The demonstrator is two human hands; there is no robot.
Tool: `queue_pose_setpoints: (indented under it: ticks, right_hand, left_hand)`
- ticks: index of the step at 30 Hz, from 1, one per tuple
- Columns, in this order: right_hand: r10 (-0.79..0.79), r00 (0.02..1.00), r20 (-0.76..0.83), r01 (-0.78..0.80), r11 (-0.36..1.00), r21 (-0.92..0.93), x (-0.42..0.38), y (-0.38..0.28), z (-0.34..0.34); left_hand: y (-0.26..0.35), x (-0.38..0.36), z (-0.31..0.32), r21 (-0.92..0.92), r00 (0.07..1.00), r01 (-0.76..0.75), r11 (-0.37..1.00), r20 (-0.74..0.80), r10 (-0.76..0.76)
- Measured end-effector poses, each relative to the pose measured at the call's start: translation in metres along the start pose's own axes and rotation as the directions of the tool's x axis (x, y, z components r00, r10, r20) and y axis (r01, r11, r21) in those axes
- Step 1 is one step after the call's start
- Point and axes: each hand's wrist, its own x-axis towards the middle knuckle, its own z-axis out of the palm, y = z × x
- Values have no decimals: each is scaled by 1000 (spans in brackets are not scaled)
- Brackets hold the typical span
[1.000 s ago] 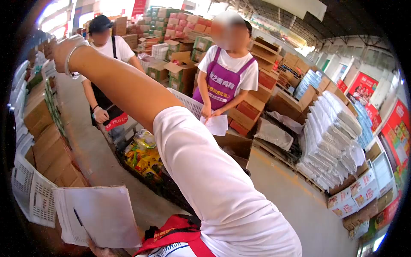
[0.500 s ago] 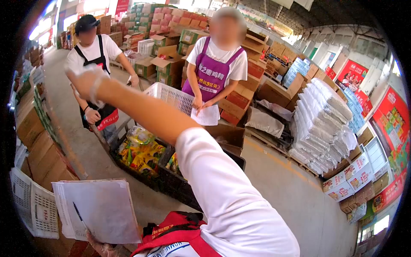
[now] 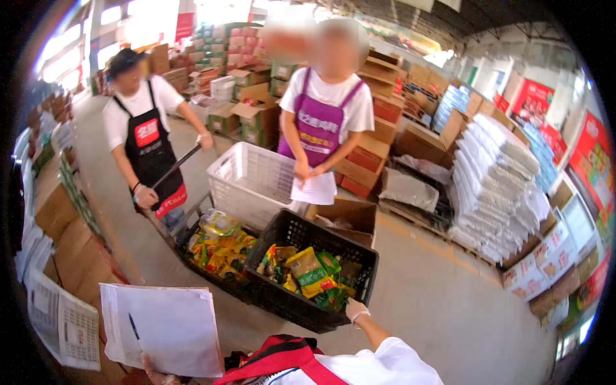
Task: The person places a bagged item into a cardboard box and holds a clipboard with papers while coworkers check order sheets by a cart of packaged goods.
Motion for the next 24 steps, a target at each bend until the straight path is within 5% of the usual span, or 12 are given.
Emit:
queue_pose_setpoints:
  ticks: [1,3,4,5,6,7,11,20,24]
  right_hand:
    - [140,989,-43,-130,973,189,-18,2,-7]
    - [17,998,-60,-10,993,118,-31,-3,-10]
    - [31,998,-62,-22,990,142,-29,-4,-3]
    - [-268,958,-102,265,963,-48,-23,7,9]
    - [-196,976,-93,196,981,-13,-15,13,22]
    - [-131,988,-84,132,991,18,-7,14,27]
    - [-87,996,-2,87,993,76,-23,11,-1]
    - [-128,945,-301,170,979,116,-19,16,23]
    - [-100,976,-194,122,987,104,-23,11,10]
  left_hand:
    - [24,-16,38,-15,985,-103,995,137,104]
    - [67,-48,99,-86,883,-230,969,401,245]
    - [60,-44,107,-79,892,-207,975,394,221]
    - [59,-44,121,-72,900,-184,980,388,197]
    - [59,-36,140,-211,960,121,970,274,-60]
    - [66,-33,162,-378,924,382,843,193,-331]
    - [71,-59,198,-427,914,405,809,166,-371]
    - [39,-104,172,-461,936,346,817,114,-332]
    - [40,-107,163,-461,927,363,810,94,-363]
